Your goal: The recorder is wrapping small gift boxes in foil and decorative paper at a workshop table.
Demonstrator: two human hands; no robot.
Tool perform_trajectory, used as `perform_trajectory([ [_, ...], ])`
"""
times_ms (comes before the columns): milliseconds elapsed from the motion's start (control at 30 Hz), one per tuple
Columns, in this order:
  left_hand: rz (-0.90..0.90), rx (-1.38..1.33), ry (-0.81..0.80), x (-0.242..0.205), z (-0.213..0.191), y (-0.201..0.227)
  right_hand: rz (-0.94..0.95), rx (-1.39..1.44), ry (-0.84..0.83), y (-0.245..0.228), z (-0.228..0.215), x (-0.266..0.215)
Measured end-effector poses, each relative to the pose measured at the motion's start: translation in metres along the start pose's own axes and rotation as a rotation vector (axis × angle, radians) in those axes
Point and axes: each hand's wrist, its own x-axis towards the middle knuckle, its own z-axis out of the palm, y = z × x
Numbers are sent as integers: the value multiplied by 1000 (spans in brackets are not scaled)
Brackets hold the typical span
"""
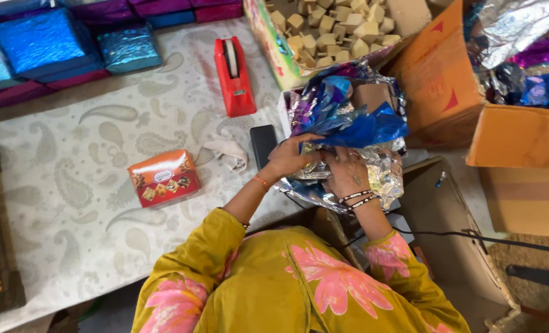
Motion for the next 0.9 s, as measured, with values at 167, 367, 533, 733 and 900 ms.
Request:
perform_trajectory([
  [167, -281, -67, 180, 11, 18, -65, 14, 11, 79, 6, 17, 1],
  [367, -341, -693, 391, 12, -6, -92, 22, 37, 202, 43, 88, 6],
  [533, -420, -860, 450, -1, -38, -86, 186, 37, 30, 46, 88, 11],
  [733, -193, -1032, 617, -31, -97, -193, 39, 198, 120, 33, 58, 21],
  [900, -504, -739, 960, -77, -177, -291, 36, 217, 32, 31, 60, 25],
])
